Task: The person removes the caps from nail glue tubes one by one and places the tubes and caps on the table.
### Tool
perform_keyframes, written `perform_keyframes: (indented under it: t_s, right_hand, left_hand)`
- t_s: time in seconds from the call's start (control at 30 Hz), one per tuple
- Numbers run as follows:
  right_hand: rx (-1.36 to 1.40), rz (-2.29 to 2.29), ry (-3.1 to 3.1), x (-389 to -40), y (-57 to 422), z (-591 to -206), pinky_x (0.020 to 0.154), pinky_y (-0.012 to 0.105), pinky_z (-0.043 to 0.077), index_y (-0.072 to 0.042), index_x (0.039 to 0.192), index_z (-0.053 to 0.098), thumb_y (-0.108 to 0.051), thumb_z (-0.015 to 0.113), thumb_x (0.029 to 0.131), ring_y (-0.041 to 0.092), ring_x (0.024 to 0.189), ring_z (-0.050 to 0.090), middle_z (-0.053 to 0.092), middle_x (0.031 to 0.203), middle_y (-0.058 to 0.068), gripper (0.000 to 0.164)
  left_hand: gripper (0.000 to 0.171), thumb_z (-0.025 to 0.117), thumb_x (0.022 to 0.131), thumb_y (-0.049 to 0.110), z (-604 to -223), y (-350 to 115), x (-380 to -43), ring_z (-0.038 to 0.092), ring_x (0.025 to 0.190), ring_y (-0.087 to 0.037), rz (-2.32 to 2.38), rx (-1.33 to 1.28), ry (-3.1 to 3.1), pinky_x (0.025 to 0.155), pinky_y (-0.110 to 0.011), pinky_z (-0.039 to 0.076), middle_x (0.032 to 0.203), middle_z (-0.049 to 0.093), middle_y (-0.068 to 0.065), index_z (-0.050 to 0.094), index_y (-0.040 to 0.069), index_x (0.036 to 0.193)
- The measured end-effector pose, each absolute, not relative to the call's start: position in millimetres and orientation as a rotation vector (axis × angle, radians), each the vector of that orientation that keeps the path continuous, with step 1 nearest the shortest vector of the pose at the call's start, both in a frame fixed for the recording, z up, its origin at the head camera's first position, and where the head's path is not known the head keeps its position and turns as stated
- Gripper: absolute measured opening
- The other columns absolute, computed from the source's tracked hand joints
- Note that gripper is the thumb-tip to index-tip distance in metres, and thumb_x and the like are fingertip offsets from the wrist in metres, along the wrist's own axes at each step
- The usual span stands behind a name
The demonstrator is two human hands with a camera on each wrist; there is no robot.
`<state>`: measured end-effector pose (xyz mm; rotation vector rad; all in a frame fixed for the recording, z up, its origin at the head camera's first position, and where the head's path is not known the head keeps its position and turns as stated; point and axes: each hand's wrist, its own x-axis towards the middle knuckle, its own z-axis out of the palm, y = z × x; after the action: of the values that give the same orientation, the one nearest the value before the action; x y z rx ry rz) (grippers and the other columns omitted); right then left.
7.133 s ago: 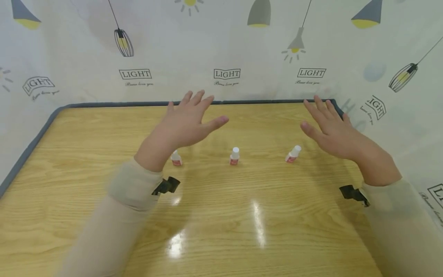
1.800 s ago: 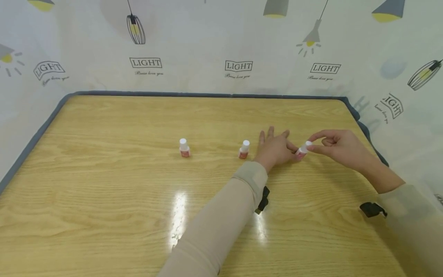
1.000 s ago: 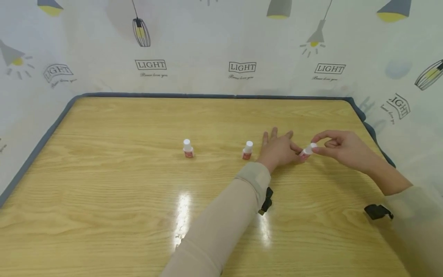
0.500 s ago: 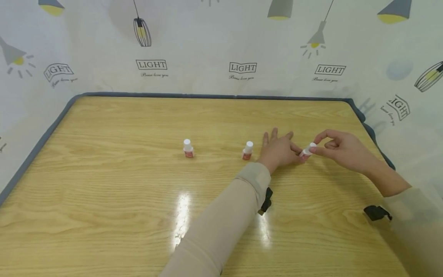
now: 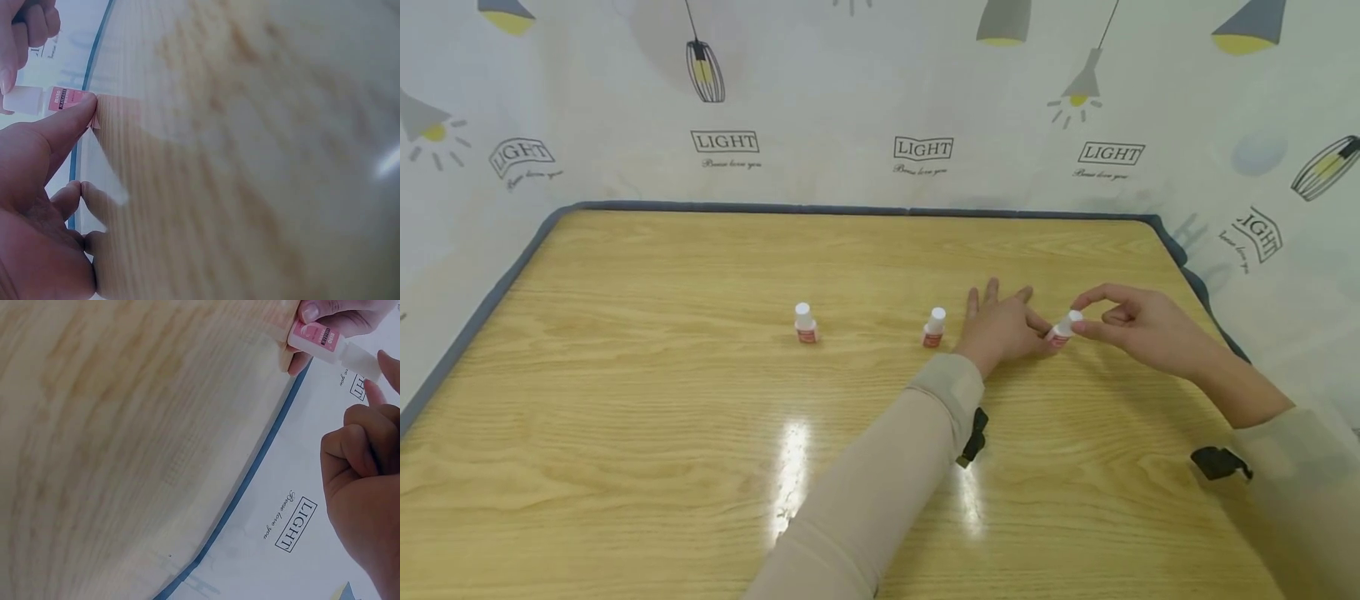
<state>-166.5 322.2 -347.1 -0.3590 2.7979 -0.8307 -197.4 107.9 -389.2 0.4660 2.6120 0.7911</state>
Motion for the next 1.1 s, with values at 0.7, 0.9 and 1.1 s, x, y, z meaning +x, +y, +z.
perform_keyframes:
  t_s: [0.7, 0.9, 1.1]
  right_hand:
    - [-0.348, -0.872, 2.755, -165.4, 324.2, -351.5, 0.043, 0.03, 0.031, -0.019, 0.134, 0.064, -0.041, 0.067, 0.106, 0.006, 0.047, 0.027, 0.033, 0.056, -0.008, 0.036]
    - [-0.307, -0.883, 2.777, -167.8, 323.3, -353.2, 0.043, 0.032, 0.03, -0.02, 0.128, 0.063, -0.043, 0.07, 0.103, 0.006, 0.047, 0.025, 0.028, 0.057, -0.01, 0.035]
    - [-0.306, -0.88, 2.796, -166.3, 321.0, -351.8, 0.042, 0.031, 0.029, -0.019, 0.122, 0.064, -0.043, 0.07, 0.103, 0.006, 0.047, 0.026, 0.028, 0.056, -0.01, 0.031]
  left_hand:
    - [0.026, 0.075, 0.094, 0.059, -388.9, 107.6, -196.5, -0.004, 0.17, -0.025, 0.779, 0.455, 2.618, 0.138, -0.046, -0.005, 0.176, 0.025, 0.019, 0.078, 0.05, 0.119]
    - [0.027, 0.075, 0.094, 0.06, -388.1, 106.8, -196.9, -0.003, 0.17, -0.025, 0.779, 0.454, 2.622, 0.138, -0.045, -0.005, 0.176, 0.025, 0.019, 0.078, 0.05, 0.119]
    - [0.027, 0.077, 0.094, 0.057, -388.0, 107.9, -195.9, -0.003, 0.17, -0.025, 0.776, 0.447, 2.623, 0.138, -0.045, -0.005, 0.176, 0.025, 0.02, 0.078, 0.051, 0.12]
